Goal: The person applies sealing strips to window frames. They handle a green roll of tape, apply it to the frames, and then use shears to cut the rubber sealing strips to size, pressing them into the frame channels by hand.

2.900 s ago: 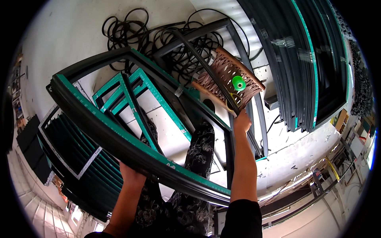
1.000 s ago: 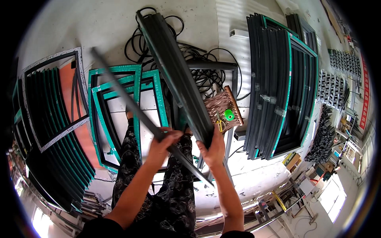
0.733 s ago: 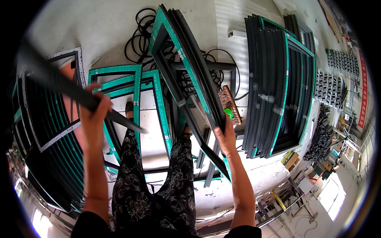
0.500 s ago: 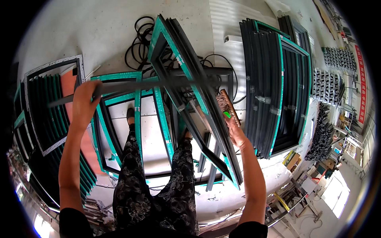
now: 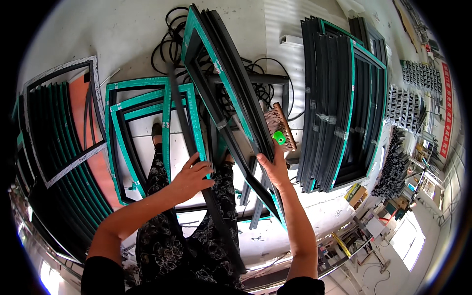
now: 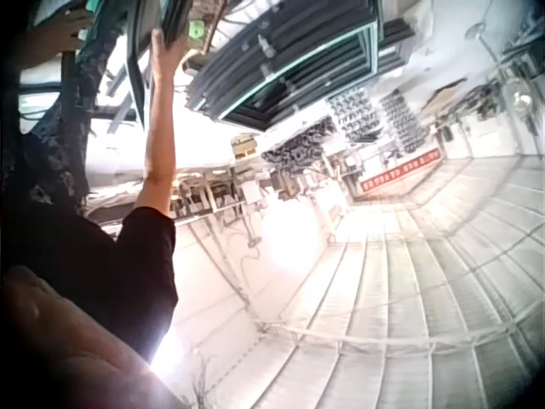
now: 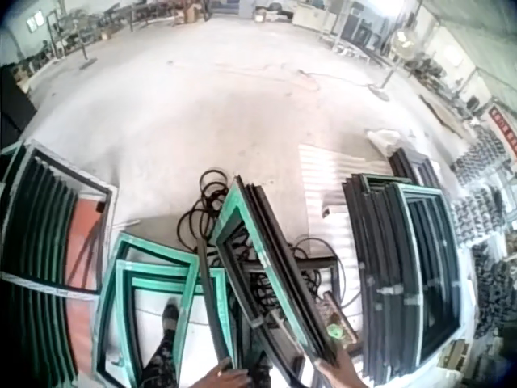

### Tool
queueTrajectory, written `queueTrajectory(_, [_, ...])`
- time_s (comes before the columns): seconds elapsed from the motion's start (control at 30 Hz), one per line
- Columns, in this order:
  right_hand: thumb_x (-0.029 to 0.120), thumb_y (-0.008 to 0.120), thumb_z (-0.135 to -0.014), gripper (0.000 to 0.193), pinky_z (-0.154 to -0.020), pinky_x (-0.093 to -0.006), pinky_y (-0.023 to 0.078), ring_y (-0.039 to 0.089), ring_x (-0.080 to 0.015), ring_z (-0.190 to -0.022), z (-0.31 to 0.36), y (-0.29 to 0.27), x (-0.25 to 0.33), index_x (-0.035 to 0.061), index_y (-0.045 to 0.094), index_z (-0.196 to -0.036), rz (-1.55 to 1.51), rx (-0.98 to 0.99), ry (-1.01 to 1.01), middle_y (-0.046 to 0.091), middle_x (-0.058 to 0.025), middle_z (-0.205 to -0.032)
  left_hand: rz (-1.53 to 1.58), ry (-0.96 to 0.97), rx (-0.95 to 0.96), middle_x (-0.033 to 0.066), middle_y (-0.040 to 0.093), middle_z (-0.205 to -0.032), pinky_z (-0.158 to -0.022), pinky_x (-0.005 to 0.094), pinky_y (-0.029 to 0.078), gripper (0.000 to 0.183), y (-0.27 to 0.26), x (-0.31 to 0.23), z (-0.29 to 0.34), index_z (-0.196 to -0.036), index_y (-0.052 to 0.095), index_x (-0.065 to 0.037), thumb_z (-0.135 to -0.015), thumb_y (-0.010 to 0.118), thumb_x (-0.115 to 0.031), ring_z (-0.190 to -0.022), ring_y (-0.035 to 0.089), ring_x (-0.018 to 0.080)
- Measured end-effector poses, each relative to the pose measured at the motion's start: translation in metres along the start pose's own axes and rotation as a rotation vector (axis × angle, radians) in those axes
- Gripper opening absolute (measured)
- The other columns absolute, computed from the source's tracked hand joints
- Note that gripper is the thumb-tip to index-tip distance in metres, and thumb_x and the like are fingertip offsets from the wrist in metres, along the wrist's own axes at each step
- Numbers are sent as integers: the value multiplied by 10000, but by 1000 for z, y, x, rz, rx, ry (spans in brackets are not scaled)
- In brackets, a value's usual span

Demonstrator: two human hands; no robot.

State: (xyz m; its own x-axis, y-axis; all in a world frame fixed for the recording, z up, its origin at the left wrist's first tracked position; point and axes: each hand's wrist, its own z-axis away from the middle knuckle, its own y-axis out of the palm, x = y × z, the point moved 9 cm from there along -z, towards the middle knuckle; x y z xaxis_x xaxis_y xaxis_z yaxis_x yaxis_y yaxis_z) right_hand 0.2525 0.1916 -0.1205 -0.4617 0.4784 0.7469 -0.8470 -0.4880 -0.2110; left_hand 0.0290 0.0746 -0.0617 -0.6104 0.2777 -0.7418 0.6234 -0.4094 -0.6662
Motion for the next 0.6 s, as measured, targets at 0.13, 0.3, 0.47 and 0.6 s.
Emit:
queueTrajectory(0.13, [621,717,-782,1057,-1052,-364,367,484,-269,-1236,0,3,11,-55,280,-1466,20,-53,-43,495,-193,-1345,46,-236,110,193,343,-1500,-1067,618,356,312,56,30,18,-957,709,-195,-773,648,50,-1447,192,440])
queueTrajectory(0.3, [627,729,-765,1084,-1048,-358,375,489,-260,-1234,2,1,8,-35,259,-1483,2,-79,-20,502,-201,-1339,206,-337,179,231,287,-1527,-883,442,539,229,106,33,37,-926,713,-138,-782,628,17,-1433,189,478])
queueTrajectory(0.47, [619,729,-770,1060,-1041,-359,387,502,-268,-1219,6,6,13,-18,273,-1484,28,-103,-30,509,-199,-1326,247,-461,323,202,228,-1567,-872,438,547,310,151,48,75,-1002,726,-129,-795,623,77,-1458,147,440])
queueTrajectory(0.6, [594,733,-782,1021,-1015,-351,411,517,-265,-1197,10,10,13,-30,301,-1464,64,-132,-46,522,-194,-1300,307,-510,396,196,238,-1567,-929,468,511,284,165,52,75,-995,736,-128,-823,592,46,-1444,220,421])
